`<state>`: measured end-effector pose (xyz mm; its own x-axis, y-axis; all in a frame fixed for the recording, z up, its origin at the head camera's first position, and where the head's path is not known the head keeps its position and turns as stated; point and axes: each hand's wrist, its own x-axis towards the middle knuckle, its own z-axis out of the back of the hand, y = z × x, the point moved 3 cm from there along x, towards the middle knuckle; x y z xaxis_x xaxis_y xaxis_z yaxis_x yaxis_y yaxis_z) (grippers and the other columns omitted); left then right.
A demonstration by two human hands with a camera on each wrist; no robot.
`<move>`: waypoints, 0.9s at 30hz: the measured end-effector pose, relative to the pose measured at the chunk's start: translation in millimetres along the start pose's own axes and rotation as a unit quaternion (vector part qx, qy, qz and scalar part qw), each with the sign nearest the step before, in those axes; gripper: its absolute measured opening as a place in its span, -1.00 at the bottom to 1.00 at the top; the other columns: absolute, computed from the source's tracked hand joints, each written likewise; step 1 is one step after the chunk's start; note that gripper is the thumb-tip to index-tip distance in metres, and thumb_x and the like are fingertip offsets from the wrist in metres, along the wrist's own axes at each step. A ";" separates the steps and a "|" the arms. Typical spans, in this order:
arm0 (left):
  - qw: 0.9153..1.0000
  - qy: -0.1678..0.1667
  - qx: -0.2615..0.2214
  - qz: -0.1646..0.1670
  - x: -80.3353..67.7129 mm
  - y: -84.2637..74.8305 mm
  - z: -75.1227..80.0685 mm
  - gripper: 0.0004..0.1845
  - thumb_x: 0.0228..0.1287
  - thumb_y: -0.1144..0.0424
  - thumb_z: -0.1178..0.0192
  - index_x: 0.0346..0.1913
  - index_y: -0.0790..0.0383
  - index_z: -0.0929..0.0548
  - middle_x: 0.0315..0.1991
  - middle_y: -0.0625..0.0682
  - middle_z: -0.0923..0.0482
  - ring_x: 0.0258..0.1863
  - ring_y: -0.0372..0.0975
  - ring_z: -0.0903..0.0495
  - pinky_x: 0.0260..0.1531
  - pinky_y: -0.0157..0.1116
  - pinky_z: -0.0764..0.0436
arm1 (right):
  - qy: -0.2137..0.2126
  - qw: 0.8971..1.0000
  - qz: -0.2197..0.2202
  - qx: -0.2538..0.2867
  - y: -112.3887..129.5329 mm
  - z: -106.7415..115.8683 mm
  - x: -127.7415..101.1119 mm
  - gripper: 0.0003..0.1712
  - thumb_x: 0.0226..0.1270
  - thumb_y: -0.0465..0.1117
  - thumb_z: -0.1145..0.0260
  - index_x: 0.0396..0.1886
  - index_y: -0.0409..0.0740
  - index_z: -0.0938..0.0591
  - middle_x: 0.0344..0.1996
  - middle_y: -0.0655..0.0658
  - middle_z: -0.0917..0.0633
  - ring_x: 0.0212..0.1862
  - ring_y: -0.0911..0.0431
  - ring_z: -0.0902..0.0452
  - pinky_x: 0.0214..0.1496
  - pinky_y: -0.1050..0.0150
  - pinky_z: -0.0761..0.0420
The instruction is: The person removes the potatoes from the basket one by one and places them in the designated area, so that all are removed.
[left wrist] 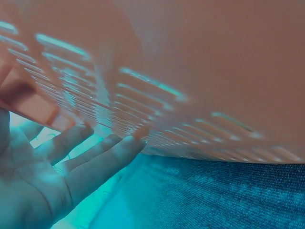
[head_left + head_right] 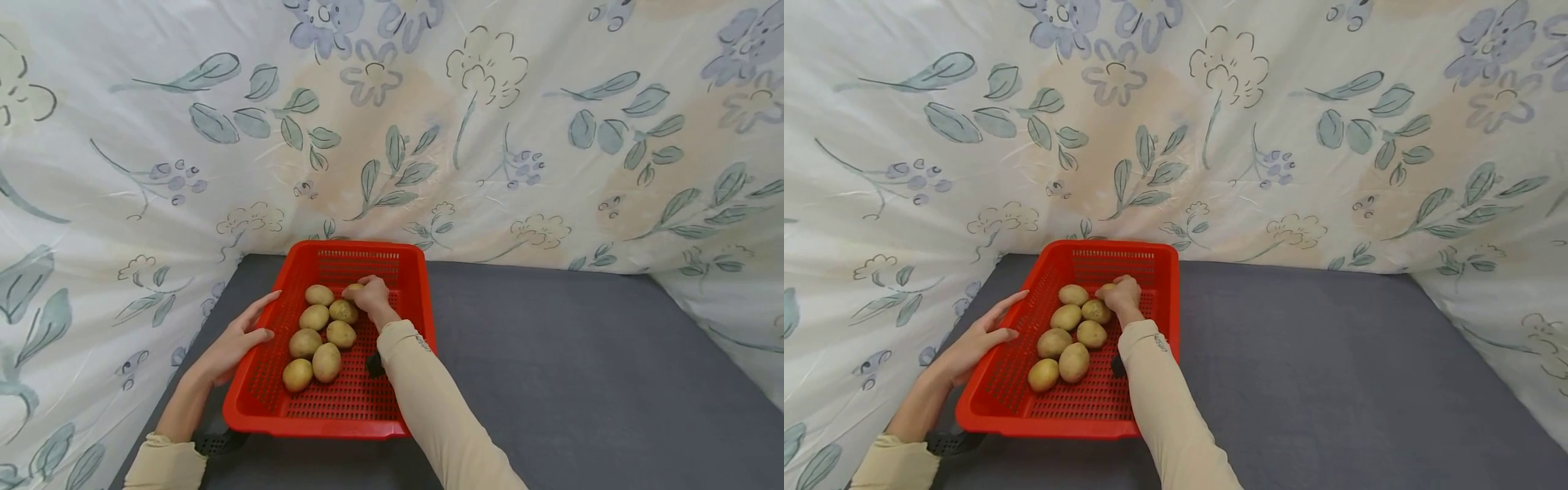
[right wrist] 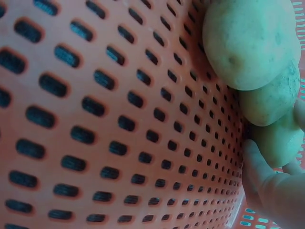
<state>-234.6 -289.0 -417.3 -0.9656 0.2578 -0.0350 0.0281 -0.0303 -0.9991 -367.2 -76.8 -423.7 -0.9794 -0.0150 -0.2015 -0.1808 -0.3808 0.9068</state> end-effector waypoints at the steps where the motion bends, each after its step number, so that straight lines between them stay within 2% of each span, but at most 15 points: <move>1: 1.000 0.001 -0.003 0.000 -0.2 -0.1 -0.2 -0.25 0.36 0.45 0.10 0.52 0.04 0.11 0.34 0.41 -0.04 0.02 0.07 -0.51 -0.20 0.06 -0.58 | -0.001 1.000 -0.003 0.001 0.1 0.3 -0.1 -0.56 0.08 -0.26 -0.47 -0.04 -0.26 -0.56 -0.09 -0.24 -0.50 -0.07 -0.07 -0.47 -0.08 0.17 -0.54; 6: 1.000 0.006 -0.014 -0.002 -1.1 -1.6 -1.2 -0.25 0.36 0.45 0.10 0.52 0.01 0.10 0.31 0.43 -0.06 -0.01 0.08 -0.53 -0.21 0.07 -0.58 | -0.006 1.000 -0.011 0.007 0.8 1.8 -0.6 -0.55 0.08 -0.26 -0.47 -0.02 -0.24 -0.57 -0.08 -0.22 -0.50 -0.06 -0.06 -0.48 -0.07 0.16 -0.54; 17: 1.000 0.003 -0.010 0.003 -2.2 -0.7 -1.5 -0.26 0.37 0.43 0.09 0.52 0.01 0.11 0.33 0.41 -0.04 0.01 0.08 -0.52 -0.20 0.07 -0.58 | -0.034 0.998 0.018 0.044 5.1 4.8 -2.4 -0.51 0.06 -0.27 -0.46 0.03 -0.24 -0.57 -0.11 -0.21 -0.56 -0.11 -0.05 -0.51 -0.13 0.18 -0.57; 27: 1.000 0.003 -0.008 0.001 -2.0 0.0 -0.7 -0.26 0.38 0.43 0.10 0.52 0.02 0.11 0.34 0.41 -0.03 0.00 0.10 -0.52 -0.20 0.06 -0.58 | -0.027 0.996 0.022 0.083 25.9 16.7 -2.2 -0.50 0.11 -0.21 -0.44 0.07 -0.20 -0.56 -0.06 -0.21 -0.54 -0.08 -0.05 -0.48 -0.09 0.16 -0.55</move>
<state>-232.6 -288.8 -417.3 -0.9639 0.2636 -0.0375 0.0345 -0.0159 -0.9993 -371.2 -71.2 -393.6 -0.9893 0.0234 -0.1443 -0.1459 -0.2230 0.9638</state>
